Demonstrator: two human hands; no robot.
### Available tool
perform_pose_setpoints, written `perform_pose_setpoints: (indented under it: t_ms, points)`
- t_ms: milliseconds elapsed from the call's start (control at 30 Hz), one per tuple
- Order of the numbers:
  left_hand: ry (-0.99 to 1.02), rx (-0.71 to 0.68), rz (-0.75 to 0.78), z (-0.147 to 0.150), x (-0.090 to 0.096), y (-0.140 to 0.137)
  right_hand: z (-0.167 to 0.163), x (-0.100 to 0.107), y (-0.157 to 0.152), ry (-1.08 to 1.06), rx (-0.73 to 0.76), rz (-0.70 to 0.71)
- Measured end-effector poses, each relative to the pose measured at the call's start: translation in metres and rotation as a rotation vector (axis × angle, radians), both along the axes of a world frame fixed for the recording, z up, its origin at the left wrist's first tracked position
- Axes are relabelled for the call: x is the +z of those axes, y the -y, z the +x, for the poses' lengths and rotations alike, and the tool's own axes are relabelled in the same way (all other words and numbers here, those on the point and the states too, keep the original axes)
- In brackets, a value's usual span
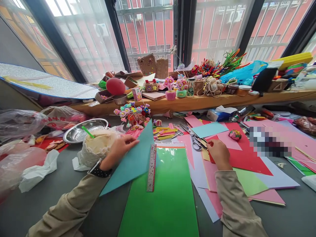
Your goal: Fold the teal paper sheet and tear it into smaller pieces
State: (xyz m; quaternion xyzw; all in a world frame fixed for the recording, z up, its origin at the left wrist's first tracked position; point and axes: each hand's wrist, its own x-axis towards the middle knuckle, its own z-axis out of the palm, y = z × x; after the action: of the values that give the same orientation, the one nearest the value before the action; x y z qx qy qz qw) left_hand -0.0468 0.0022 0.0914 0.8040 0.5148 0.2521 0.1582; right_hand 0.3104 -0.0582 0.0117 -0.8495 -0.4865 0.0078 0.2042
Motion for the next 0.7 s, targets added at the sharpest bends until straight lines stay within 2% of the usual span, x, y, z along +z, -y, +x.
perform_pose_setpoints:
  t_ms: [67,167,233,267,300,367,433,533,600,700]
  points:
    - [0.055,0.106,0.194,-0.001,0.018,-0.002,0.003,-0.001,0.001,0.003,0.002,-0.001]
    - [0.148,0.194,0.444,-0.004,0.036,0.001,0.002,0.000,0.001,0.013,0.038,0.017]
    - [0.230,0.253,0.555,-0.008,0.044,0.006,-0.003,0.002,0.000,0.023,0.098,0.033]
    - [0.282,0.280,0.564,-0.010,0.046,0.010,-0.008,0.005,0.000,0.028,0.142,0.036]
    - [0.342,0.299,0.531,-0.012,0.047,0.013,-0.013,0.008,-0.001,0.033,0.196,0.032]
    - [0.464,0.272,0.337,-0.014,0.045,0.020,-0.025,0.016,-0.003,0.046,0.327,0.004]
    - [0.549,0.152,0.018,-0.013,0.036,0.026,-0.037,0.027,-0.010,0.075,0.467,-0.047]
    - [0.591,0.015,-0.424,-0.006,0.013,0.033,-0.054,0.042,-0.029,0.175,0.579,-0.114]
    - [0.633,0.003,-0.561,0.000,-0.002,0.038,-0.064,0.047,-0.048,0.252,0.625,-0.178]
    - [0.678,-0.014,-0.612,0.006,-0.013,0.045,-0.073,0.045,-0.077,0.357,0.655,-0.289]
